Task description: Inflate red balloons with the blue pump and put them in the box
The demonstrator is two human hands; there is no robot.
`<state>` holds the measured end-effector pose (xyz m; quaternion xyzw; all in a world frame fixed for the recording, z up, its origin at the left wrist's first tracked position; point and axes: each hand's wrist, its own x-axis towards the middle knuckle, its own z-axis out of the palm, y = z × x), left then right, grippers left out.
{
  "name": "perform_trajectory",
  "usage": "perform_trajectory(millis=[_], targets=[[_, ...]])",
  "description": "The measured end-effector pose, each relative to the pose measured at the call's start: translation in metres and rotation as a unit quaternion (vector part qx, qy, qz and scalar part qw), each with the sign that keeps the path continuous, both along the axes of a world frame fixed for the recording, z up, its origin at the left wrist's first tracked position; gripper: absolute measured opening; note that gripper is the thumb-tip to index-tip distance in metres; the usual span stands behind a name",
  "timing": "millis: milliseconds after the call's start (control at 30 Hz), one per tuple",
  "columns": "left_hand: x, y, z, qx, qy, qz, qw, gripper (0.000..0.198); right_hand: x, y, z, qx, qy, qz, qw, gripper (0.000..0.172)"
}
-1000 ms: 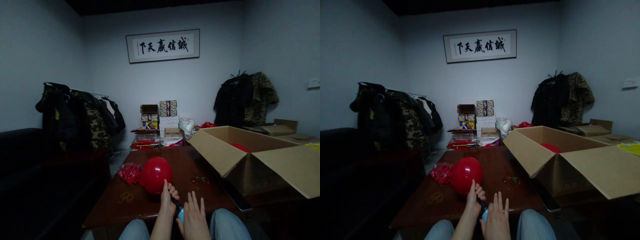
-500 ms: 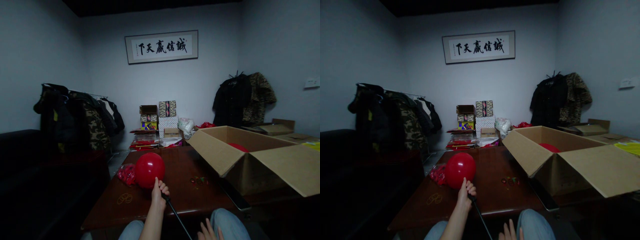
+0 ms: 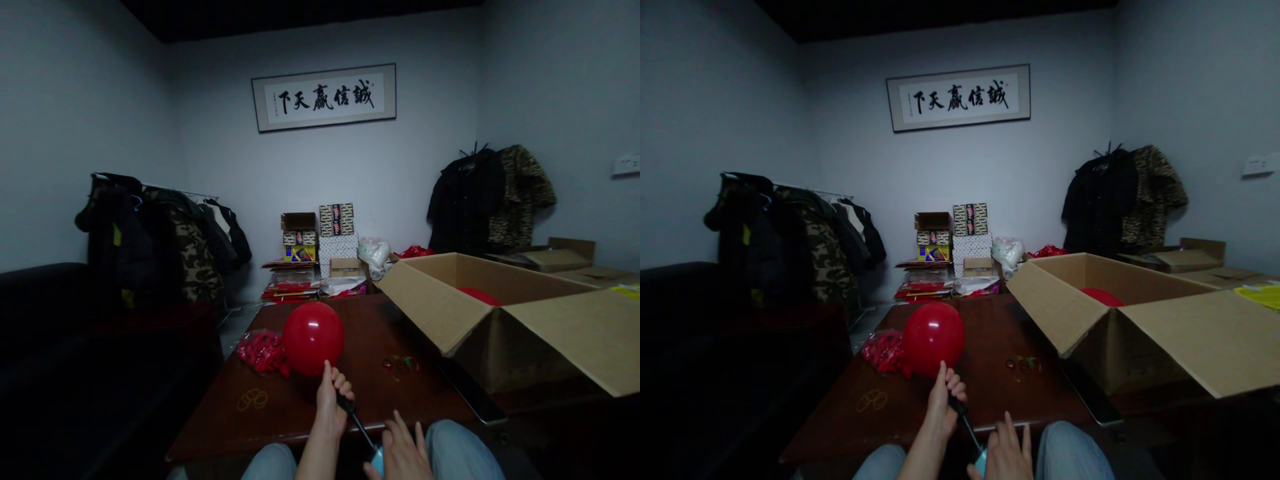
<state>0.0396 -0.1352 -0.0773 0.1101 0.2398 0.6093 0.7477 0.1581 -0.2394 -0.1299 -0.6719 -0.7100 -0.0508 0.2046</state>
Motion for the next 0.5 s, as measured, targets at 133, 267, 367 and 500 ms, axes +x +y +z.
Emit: perform_trajectory(millis=[133, 267, 367, 500], targets=[[0.009, -0.004, -0.001, 0.006, 0.035, 0.004, 0.999, 0.041, -0.009, 0.01, 0.026, -0.021, 0.027, 0.004, 0.999, 0.048], [0.013, -0.006, -0.002, 0.012, 0.072, 0.007, 0.997, 0.034, -0.017, 0.021, 0.042, -0.03, 0.038, 0.017, 0.999, 0.046], [0.012, -0.005, -0.002, 0.011, 0.092, -0.004, 0.996, 0.033, -0.022, 0.023, 0.044, -0.033, 0.047, 0.02, 0.998, 0.048], [0.009, -0.002, -0.004, 0.0, 0.103, 0.005, 0.995, 0.034, -0.02, 0.016, 0.038, -0.028, 0.064, 0.018, 0.997, 0.046]])
